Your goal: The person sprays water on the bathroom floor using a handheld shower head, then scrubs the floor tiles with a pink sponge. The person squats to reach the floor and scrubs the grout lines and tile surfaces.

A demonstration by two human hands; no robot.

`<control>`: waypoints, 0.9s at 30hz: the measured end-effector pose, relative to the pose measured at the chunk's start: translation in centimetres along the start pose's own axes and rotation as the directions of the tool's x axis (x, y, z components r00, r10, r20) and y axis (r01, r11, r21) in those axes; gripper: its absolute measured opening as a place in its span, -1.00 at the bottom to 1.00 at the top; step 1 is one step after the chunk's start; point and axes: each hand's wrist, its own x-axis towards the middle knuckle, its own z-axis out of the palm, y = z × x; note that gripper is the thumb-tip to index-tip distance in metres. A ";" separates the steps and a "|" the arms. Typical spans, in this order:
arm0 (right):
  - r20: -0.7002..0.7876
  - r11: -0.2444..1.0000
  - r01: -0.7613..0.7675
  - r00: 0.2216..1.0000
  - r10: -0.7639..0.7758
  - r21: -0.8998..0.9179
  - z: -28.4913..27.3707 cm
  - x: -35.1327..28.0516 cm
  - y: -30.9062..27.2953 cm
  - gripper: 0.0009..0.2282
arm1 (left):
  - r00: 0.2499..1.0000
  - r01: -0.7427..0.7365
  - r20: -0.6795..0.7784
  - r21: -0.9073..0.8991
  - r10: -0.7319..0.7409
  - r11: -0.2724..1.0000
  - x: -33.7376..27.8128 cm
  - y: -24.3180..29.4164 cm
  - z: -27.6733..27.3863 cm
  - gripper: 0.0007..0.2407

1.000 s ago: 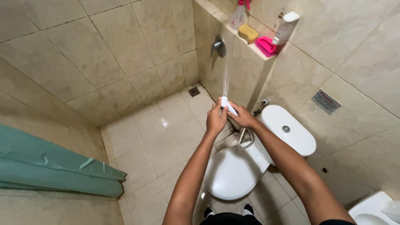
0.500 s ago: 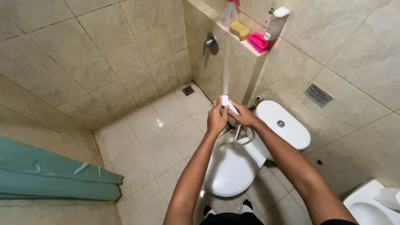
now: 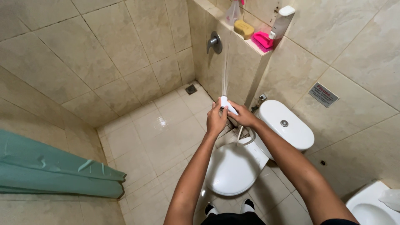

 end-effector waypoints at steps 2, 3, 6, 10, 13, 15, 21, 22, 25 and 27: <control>0.010 1.000 -0.030 1.000 0.030 -0.004 0.0 0.0 -0.7 -0.51 | 1.000 0.015 -0.001 -0.001 -0.015 1.000 0.0 0.0 0.0 -0.57; 0.019 0.998 -0.061 0.998 0.062 -0.008 0.0 0.0 -1.0 -0.51 | 1.000 0.031 0.001 -0.002 -0.031 1.000 -0.1 -0.1 -0.1 -0.57; 0.029 0.996 -0.087 0.996 0.087 -0.016 0.1 -0.1 -1.3 -0.50 | 0.999 0.037 -0.001 0.014 -0.037 0.999 -0.3 -0.2 -0.1 -0.56; 0.033 0.999 -0.050 0.998 0.050 -0.002 0.3 -0.5 -1.2 -0.52 | 1.000 -0.017 -0.007 0.047 0.018 0.999 -0.5 -0.7 0.1 -0.56; 0.011 1.000 -0.022 1.000 0.022 -0.006 0.3 -0.7 -1.1 -0.52 | 0.997 0.064 0.036 0.009 -0.065 0.998 -0.5 0.2 -0.3 -0.55; 0.024 0.989 -0.138 0.990 0.140 -0.055 0.2 -0.9 -1.0 -0.55 | 0.998 0.047 0.036 0.032 -0.048 0.998 -0.5 -0.3 0.2 -0.56; -0.014 0.970 -0.242 0.970 0.242 -0.003 -0.3 -1.9 -1.6 -0.52 | 0.993 0.060 0.095 0.035 -0.063 0.998 -0.3 0.0 1.2 -0.56; -0.017 0.969 -0.247 0.969 0.247 -0.002 -0.3 -2.0 -0.6 -0.52 | 0.993 0.060 0.101 0.034 -0.063 0.998 -0.3 0.2 1.3 -0.56; -0.082 0.995 -0.096 0.992 0.094 -0.023 -0.4 -2.3 2.0 -0.47 | 0.996 -0.009 0.086 -0.029 0.012 1.000 -0.2 0.9 1.5 -0.57; -0.113 0.995 -0.097 0.989 0.093 -0.027 -0.5 -2.4 3.3 -0.46 | 0.996 -0.010 0.089 -0.034 0.013 0.999 -0.1 1.5 1.7 -0.56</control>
